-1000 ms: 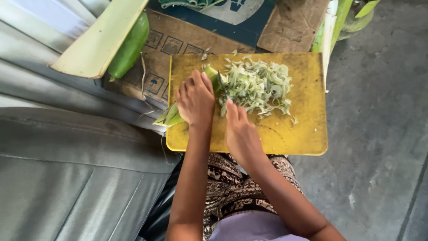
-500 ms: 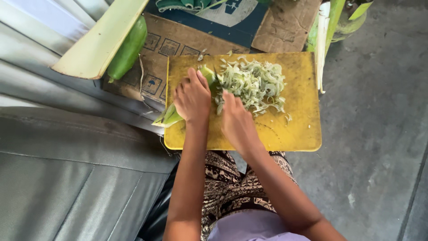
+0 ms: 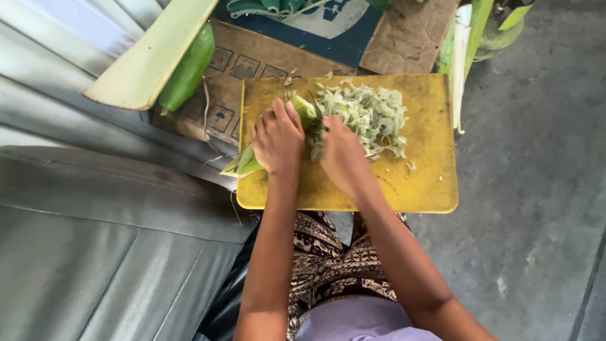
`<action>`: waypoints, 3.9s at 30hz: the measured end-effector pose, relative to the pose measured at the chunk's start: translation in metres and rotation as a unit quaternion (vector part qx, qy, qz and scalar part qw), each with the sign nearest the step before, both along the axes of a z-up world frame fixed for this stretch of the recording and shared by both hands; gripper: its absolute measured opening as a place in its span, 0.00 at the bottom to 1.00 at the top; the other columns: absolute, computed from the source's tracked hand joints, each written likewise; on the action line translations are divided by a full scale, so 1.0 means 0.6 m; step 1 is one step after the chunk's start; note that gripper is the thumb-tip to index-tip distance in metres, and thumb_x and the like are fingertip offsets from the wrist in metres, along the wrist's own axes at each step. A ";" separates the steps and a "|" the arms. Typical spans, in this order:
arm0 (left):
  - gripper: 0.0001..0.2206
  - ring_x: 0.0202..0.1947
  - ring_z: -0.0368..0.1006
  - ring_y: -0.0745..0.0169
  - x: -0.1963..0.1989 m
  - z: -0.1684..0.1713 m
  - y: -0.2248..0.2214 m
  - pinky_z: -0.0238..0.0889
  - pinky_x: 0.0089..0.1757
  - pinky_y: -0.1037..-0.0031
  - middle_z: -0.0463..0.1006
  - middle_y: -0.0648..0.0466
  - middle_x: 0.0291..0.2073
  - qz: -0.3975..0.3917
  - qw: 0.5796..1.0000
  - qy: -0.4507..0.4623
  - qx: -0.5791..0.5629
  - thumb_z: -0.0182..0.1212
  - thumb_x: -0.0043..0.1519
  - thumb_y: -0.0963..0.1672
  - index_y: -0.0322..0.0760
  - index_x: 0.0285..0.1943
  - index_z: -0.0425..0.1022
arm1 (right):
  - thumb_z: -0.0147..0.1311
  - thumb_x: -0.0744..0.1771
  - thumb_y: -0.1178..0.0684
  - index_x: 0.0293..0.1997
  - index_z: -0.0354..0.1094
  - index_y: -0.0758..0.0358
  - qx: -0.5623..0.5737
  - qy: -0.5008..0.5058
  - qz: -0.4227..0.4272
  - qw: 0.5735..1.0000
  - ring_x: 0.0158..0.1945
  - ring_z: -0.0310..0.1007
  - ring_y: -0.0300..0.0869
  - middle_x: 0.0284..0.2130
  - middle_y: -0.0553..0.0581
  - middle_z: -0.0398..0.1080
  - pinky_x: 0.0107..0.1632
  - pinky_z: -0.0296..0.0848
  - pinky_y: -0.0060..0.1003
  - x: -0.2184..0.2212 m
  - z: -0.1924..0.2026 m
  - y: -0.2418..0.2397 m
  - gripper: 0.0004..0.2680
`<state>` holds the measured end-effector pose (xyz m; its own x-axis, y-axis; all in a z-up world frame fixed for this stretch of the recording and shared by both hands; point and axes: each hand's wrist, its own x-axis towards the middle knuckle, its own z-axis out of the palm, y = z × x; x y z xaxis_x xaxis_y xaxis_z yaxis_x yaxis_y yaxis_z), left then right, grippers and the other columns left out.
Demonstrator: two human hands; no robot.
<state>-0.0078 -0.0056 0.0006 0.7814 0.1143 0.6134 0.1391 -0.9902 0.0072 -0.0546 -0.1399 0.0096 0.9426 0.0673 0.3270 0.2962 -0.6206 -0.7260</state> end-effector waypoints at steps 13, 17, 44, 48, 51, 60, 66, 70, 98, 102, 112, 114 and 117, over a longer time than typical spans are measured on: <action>0.10 0.38 0.76 0.53 -0.011 0.004 -0.005 0.67 0.44 0.64 0.77 0.52 0.32 -0.014 1.000 -0.014 -0.008 0.49 0.71 0.49 0.41 0.41 0.69 | 0.48 0.69 0.60 0.57 0.66 0.69 -0.048 -0.021 -0.030 0.998 0.32 0.76 0.60 0.37 0.70 0.74 0.34 0.75 0.49 -0.057 0.031 0.008 0.10; 0.11 0.37 0.76 0.53 -0.012 0.006 -0.009 0.67 0.44 0.63 0.77 0.51 0.32 -0.013 1.000 -0.005 -0.011 0.49 0.71 0.49 0.40 0.41 0.68 | 0.45 0.72 0.60 0.56 0.65 0.68 -0.044 0.026 -0.023 0.998 0.34 0.77 0.55 0.38 0.69 0.75 0.36 0.76 0.46 0.009 0.000 0.020 0.08; 0.10 0.43 0.76 0.52 -0.019 0.007 -0.013 0.66 0.48 0.62 0.77 0.52 0.37 -0.031 0.999 -0.013 -0.041 0.48 0.71 0.49 0.41 0.43 0.68 | 0.50 0.70 0.63 0.51 0.69 0.70 0.005 -0.067 0.000 0.998 0.34 0.78 0.56 0.32 0.68 0.76 0.37 0.74 0.47 0.040 0.008 0.016 0.06; 0.10 0.43 0.76 0.52 -0.018 0.004 -0.011 0.66 0.48 0.63 0.77 0.51 0.37 -0.028 0.998 -0.049 -0.004 0.48 0.72 0.49 0.40 0.43 0.67 | 0.49 0.70 0.63 0.53 0.69 0.71 0.027 -0.054 0.015 0.998 0.30 0.78 0.54 0.33 0.68 0.77 0.35 0.75 0.45 0.017 0.008 0.000 0.07; 0.10 0.40 0.76 0.52 -0.015 0.002 -0.005 0.66 0.46 0.62 0.77 0.51 0.35 -0.030 0.999 0.020 -0.024 0.49 0.72 0.48 0.39 0.43 0.68 | 0.49 0.70 0.63 0.53 0.68 0.71 0.029 -0.027 0.022 0.999 0.30 0.78 0.52 0.37 0.68 0.77 0.34 0.76 0.43 -0.036 0.007 -0.021 0.07; 0.10 0.42 0.76 0.52 -0.023 0.004 -0.007 0.67 0.48 0.61 0.77 0.51 0.36 -0.050 0.997 -0.050 0.001 0.48 0.70 0.48 0.40 0.43 0.67 | 0.49 0.70 0.63 0.55 0.68 0.70 -0.011 -0.036 -0.015 0.999 0.38 0.77 0.59 0.39 0.69 0.76 0.42 0.75 0.48 -0.023 -0.014 -0.006 0.09; 0.10 0.37 0.77 0.54 -0.013 0.007 -0.004 0.67 0.41 0.64 0.78 0.52 0.31 -0.023 1.000 -0.020 0.002 0.50 0.71 0.49 0.41 0.41 0.68 | 0.47 0.71 0.60 0.56 0.66 0.70 0.014 0.026 0.004 1.000 0.40 0.79 0.59 0.40 0.70 0.77 0.43 0.76 0.48 -0.014 0.012 -0.013 0.09; 0.11 0.31 0.77 0.56 0.001 0.005 0.001 0.69 0.37 0.65 0.78 0.54 0.26 0.005 1.000 -0.008 0.013 0.49 0.71 0.49 0.43 0.37 0.67 | 0.45 0.72 0.60 0.60 0.63 0.68 -0.012 -0.035 -0.001 0.999 0.42 0.79 0.56 0.43 0.69 0.75 0.43 0.77 0.46 -0.076 0.045 -0.037 0.10; 0.09 0.35 0.77 0.54 -0.008 0.008 -0.002 0.68 0.41 0.65 0.78 0.53 0.30 -0.014 1.000 -0.004 -0.013 0.50 0.70 0.48 0.41 0.40 0.69 | 0.48 0.69 0.64 0.59 0.64 0.69 -0.007 0.009 0.005 1.000 0.40 0.78 0.59 0.41 0.72 0.74 0.41 0.75 0.51 -0.070 0.041 -0.031 0.12; 0.10 0.36 0.76 0.54 -0.010 0.007 -0.002 0.67 0.42 0.65 0.78 0.52 0.31 -0.019 1.000 -0.005 -0.007 0.49 0.71 0.48 0.41 0.40 0.69 | 0.48 0.70 0.63 0.59 0.63 0.70 0.011 -0.014 0.006 1.000 0.36 0.77 0.56 0.39 0.70 0.74 0.38 0.75 0.47 -0.090 0.059 -0.020 0.10; 0.09 0.36 0.76 0.53 -0.007 0.002 -0.004 0.66 0.43 0.63 0.77 0.52 0.31 -0.026 1.000 -0.005 -0.010 0.50 0.70 0.48 0.41 0.40 0.67 | 0.48 0.71 0.61 0.56 0.66 0.69 0.011 -0.041 -0.003 0.999 0.31 0.76 0.55 0.34 0.68 0.75 0.35 0.74 0.46 -0.041 0.024 -0.006 0.08; 0.10 0.36 0.76 0.52 -0.005 0.004 -0.003 0.66 0.43 0.62 0.77 0.52 0.31 -0.028 0.999 0.007 -0.015 0.50 0.70 0.48 0.40 0.40 0.68 | 0.47 0.71 0.61 0.56 0.66 0.69 0.013 -0.073 -0.003 0.997 0.37 0.77 0.57 0.39 0.68 0.76 0.40 0.75 0.47 -0.022 0.019 0.003 0.08; 0.09 0.37 0.76 0.53 -0.006 0.005 -0.001 0.66 0.43 0.63 0.77 0.52 0.31 -0.029 1.000 0.001 -0.009 0.50 0.70 0.48 0.40 0.40 0.67 | 0.47 0.71 0.60 0.55 0.66 0.69 0.018 -0.045 -0.006 0.999 0.37 0.78 0.57 0.40 0.69 0.76 0.42 0.76 0.47 0.002 0.017 0.015 0.07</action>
<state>-0.0115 -0.0065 0.0035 0.7882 0.0795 0.6103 0.0809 -0.9964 0.0253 -0.0532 -0.1306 0.0196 0.9102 0.0432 0.4120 0.3540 -0.5977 -0.7194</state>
